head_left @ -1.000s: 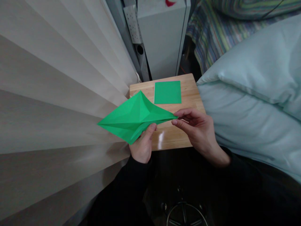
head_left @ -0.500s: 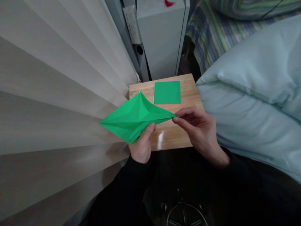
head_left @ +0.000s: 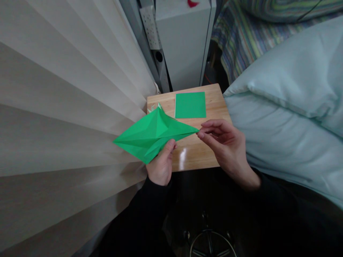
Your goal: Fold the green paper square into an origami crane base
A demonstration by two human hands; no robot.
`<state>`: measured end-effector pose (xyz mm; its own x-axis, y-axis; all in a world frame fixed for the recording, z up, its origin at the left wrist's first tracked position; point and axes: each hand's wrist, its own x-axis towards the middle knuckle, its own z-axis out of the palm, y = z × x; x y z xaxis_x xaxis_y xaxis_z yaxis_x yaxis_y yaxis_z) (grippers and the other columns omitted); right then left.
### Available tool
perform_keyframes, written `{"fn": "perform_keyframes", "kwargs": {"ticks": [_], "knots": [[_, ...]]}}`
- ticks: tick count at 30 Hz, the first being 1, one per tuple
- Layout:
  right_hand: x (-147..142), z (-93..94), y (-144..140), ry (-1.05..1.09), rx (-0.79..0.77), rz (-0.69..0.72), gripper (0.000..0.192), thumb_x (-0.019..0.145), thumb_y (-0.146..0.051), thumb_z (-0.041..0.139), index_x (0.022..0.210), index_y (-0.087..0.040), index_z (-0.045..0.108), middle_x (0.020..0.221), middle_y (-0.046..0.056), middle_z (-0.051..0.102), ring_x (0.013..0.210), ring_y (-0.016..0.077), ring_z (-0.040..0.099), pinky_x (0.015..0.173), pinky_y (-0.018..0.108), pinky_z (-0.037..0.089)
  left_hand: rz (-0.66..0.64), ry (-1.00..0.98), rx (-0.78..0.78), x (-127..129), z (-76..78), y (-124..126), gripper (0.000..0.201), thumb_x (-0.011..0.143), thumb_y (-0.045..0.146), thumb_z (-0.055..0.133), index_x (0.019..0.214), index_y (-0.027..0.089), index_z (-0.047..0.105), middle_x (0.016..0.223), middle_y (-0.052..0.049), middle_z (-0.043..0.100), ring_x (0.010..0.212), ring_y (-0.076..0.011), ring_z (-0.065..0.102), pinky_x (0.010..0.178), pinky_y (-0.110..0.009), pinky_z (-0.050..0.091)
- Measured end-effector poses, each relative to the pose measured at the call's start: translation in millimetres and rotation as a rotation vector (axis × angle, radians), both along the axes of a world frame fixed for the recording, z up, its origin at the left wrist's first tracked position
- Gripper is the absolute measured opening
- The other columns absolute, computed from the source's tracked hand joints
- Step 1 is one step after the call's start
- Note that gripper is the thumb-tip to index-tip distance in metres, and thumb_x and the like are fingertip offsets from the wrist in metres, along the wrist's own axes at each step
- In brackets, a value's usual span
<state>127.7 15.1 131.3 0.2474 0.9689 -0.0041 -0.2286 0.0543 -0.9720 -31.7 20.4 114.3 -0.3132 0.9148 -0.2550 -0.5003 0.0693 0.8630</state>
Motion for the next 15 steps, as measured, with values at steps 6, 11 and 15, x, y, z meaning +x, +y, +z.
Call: {"fn": "perform_keyframes", "kwargs": {"ticks": [6,11,15], "knots": [[2.4,-3.7,-3.1,-0.143,0.077,0.04,0.023,0.078,-0.021,0.087,0.098,-0.025,0.075,0.099,0.0,0.078,0.082,0.0151,0.074,0.078,0.031,0.063,-0.009,0.062,0.036,3.1,1.5,-1.4,0.035,0.053,0.025,0.099,0.076,0.022,0.072,0.075,0.005,0.071,0.068,-0.0105,0.064,0.064,-0.024,0.053],[5.0,-4.9,-3.5,-0.198,0.106,0.054,0.013,0.081,-0.019,0.085,0.089,-0.025,0.077,0.09,-0.002,0.078,0.081,0.0145,0.074,0.08,0.03,0.062,-0.018,0.053,0.009,3.1,1.9,-2.0,0.037,0.051,0.024,0.099,0.078,0.024,0.075,0.082,0.005,0.074,0.073,-0.011,0.065,0.062,-0.023,0.054],[7.3,-6.9,-2.9,-0.237,0.101,0.076,0.01,0.082,-0.022,0.086,0.088,-0.025,0.077,0.088,-0.001,0.078,0.082,0.0162,0.074,0.08,0.032,0.062,-0.055,0.061,0.018,0.9,2.2,-2.2,0.033,0.054,0.025,0.099,0.077,0.024,0.075,0.08,0.006,0.073,0.072,-0.0109,0.064,0.064,-0.024,0.054]]}}
